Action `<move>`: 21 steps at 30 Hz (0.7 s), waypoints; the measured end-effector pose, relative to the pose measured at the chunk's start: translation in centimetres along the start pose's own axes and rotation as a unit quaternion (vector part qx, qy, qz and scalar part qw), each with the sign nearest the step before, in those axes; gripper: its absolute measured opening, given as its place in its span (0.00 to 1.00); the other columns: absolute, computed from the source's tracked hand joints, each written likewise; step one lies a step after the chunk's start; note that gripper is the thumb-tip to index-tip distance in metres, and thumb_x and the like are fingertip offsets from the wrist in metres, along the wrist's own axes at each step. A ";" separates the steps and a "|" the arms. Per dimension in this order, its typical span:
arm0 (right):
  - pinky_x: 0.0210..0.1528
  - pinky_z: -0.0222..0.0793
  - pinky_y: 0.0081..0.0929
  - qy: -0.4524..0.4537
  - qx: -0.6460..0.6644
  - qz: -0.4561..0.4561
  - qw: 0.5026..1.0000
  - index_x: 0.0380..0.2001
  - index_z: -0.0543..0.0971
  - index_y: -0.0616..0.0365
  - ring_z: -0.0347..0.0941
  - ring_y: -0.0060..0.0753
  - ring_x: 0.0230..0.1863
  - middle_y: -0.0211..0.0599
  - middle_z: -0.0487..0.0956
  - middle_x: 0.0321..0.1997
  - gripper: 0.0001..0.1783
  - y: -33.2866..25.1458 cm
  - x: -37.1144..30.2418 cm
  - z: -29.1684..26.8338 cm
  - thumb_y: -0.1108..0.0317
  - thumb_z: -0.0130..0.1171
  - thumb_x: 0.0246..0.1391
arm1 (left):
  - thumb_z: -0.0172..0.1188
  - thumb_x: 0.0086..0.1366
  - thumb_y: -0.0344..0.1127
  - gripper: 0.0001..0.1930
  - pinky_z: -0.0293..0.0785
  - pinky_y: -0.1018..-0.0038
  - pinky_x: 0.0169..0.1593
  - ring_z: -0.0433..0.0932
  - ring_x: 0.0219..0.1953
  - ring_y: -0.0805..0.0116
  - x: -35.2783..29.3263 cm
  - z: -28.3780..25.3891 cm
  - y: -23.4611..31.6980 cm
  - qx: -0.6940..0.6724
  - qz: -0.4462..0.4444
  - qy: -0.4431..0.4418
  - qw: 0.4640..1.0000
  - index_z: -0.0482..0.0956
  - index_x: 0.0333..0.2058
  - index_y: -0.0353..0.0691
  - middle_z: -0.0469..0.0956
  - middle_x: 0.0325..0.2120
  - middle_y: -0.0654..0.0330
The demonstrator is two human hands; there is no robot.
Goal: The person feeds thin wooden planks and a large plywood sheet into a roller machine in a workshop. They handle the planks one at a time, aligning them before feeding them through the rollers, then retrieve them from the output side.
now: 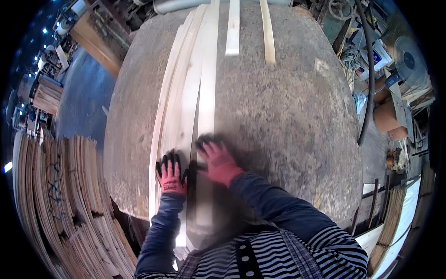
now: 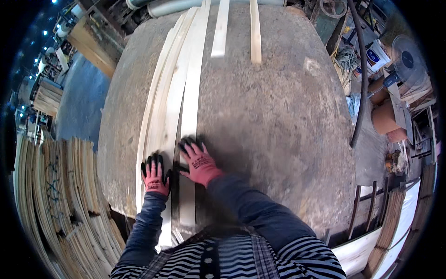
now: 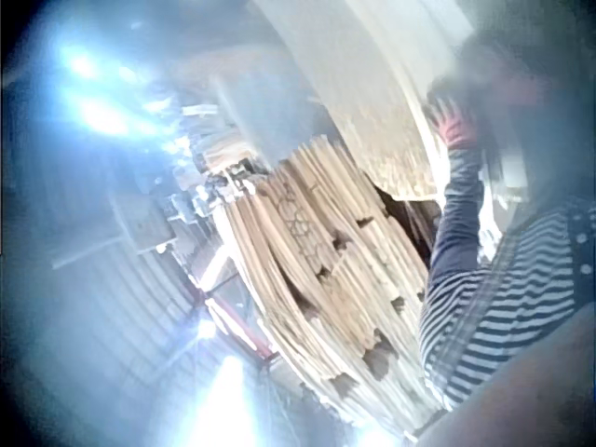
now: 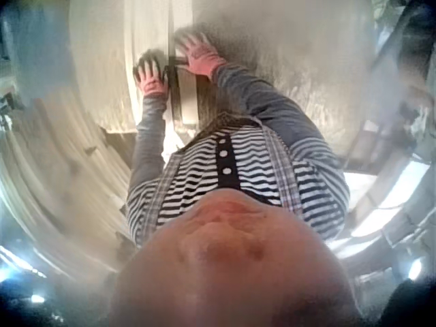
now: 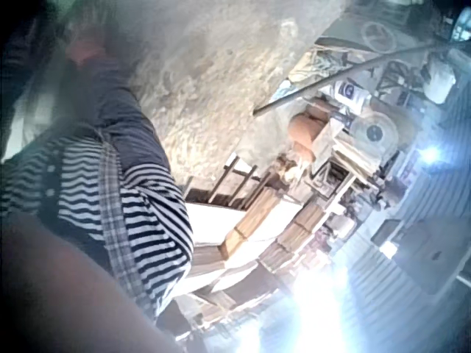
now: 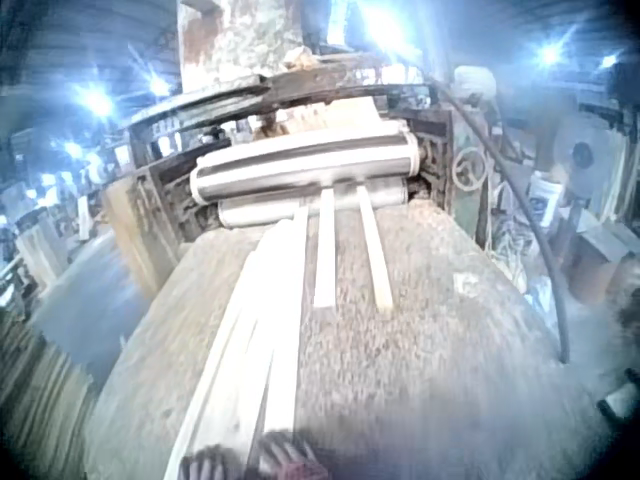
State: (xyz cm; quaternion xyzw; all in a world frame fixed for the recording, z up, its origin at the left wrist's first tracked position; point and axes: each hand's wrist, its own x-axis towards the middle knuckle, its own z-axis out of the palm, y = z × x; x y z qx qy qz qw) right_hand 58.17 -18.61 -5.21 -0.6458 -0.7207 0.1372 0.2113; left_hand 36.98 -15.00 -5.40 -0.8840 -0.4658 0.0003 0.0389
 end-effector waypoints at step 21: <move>0.63 0.35 0.48 -0.046 -0.142 0.289 0.946 0.56 0.59 0.57 0.44 0.44 0.64 0.43 0.53 0.62 0.37 1.0 -14.9 -3.4 0.47 0.50 0.46 | 0.54 0.49 0.53 0.36 0.41 0.47 0.58 0.52 0.58 0.47 -0.7 1.3 8.1 -0.132 0.129 -0.057 0.981 0.60 0.54 0.41 0.54 0.56 0.49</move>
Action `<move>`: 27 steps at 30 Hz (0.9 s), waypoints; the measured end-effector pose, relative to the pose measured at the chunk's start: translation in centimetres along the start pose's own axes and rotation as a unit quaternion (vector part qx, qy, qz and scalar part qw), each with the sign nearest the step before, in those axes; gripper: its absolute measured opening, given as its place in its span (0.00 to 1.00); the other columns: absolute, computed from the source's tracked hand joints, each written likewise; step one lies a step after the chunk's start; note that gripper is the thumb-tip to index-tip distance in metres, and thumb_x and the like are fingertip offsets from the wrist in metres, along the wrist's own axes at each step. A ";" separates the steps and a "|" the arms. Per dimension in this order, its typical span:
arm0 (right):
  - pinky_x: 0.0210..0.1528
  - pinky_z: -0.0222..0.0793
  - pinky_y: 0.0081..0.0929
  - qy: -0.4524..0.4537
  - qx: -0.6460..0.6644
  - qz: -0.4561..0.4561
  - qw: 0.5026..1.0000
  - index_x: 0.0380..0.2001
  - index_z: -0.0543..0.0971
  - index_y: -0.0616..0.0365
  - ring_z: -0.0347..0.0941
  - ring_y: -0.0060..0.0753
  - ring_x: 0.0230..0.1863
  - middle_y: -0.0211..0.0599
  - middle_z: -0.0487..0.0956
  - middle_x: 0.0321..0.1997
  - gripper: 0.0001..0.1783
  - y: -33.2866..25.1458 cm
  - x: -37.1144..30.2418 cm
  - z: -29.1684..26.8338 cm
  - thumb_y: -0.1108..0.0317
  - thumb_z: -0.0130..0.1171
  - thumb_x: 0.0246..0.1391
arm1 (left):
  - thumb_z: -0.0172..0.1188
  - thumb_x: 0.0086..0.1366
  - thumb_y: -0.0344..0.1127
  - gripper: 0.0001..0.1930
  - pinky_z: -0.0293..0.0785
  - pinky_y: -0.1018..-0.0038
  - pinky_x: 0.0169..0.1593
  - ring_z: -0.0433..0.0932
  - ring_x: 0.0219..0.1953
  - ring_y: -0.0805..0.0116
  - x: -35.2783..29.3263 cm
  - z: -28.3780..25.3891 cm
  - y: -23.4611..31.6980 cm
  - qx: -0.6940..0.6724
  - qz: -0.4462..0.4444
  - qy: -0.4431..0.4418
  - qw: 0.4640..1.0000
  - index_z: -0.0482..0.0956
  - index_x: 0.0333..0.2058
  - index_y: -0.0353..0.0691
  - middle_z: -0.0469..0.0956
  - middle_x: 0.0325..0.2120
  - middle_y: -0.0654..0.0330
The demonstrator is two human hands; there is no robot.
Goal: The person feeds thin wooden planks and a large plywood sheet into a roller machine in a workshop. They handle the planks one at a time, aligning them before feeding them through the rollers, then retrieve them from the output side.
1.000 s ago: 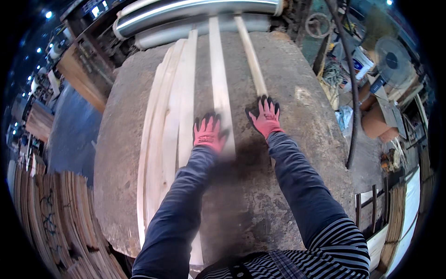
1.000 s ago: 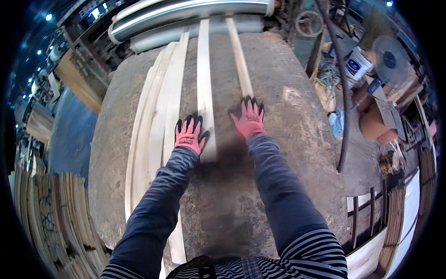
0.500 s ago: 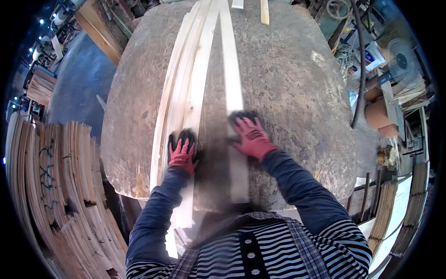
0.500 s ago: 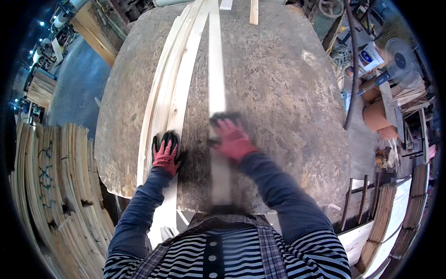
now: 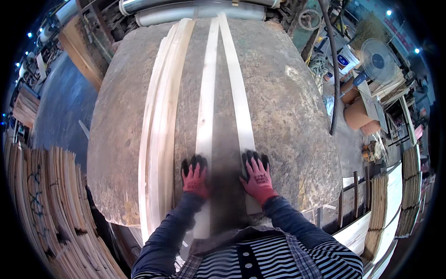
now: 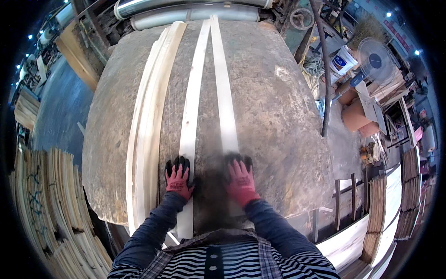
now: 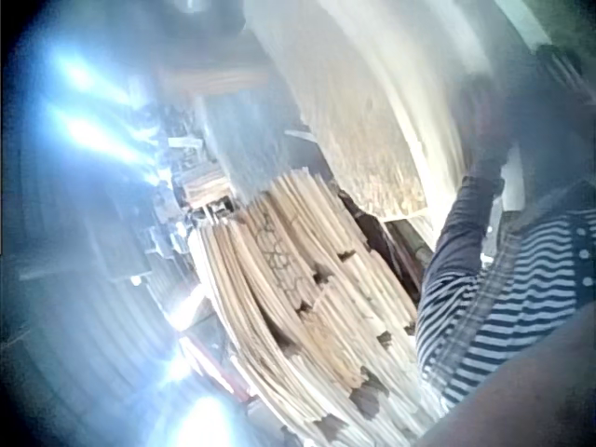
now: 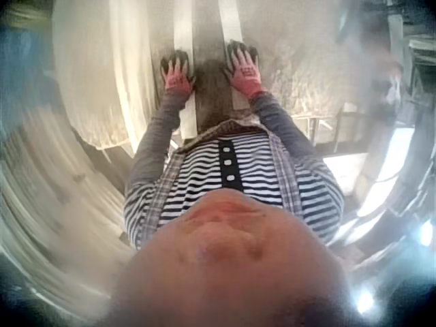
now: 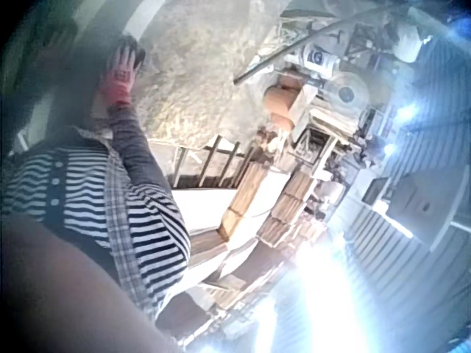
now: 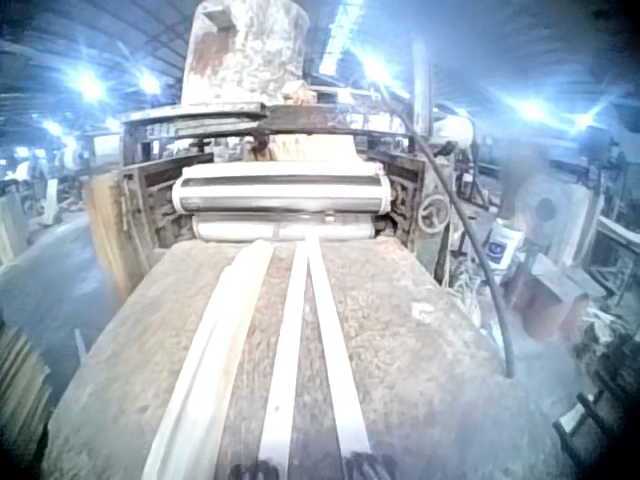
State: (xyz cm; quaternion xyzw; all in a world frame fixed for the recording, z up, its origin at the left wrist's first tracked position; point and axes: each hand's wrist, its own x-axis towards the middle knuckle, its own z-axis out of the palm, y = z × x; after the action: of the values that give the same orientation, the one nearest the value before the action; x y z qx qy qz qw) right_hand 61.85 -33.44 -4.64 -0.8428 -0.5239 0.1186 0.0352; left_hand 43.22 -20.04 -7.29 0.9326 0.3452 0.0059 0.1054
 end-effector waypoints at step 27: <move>0.63 0.34 0.44 0.060 0.125 -0.263 0.955 0.57 0.57 0.55 0.47 0.40 0.63 0.39 0.55 0.62 0.36 -18.0 13.0 1.8 0.43 0.42 0.50 | 0.57 0.43 0.59 0.45 0.34 0.46 0.59 0.43 0.61 0.45 -0.5 -5.0 -5.4 0.020 -0.185 -0.152 0.971 0.54 0.58 0.47 0.50 0.58 0.49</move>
State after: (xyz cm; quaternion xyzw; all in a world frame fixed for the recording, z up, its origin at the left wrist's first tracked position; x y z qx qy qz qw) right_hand 51.21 -13.92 -5.16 -0.6696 -0.7051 0.1189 0.2011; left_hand 38.99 -15.39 -3.49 0.8445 0.4913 -0.1626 0.1376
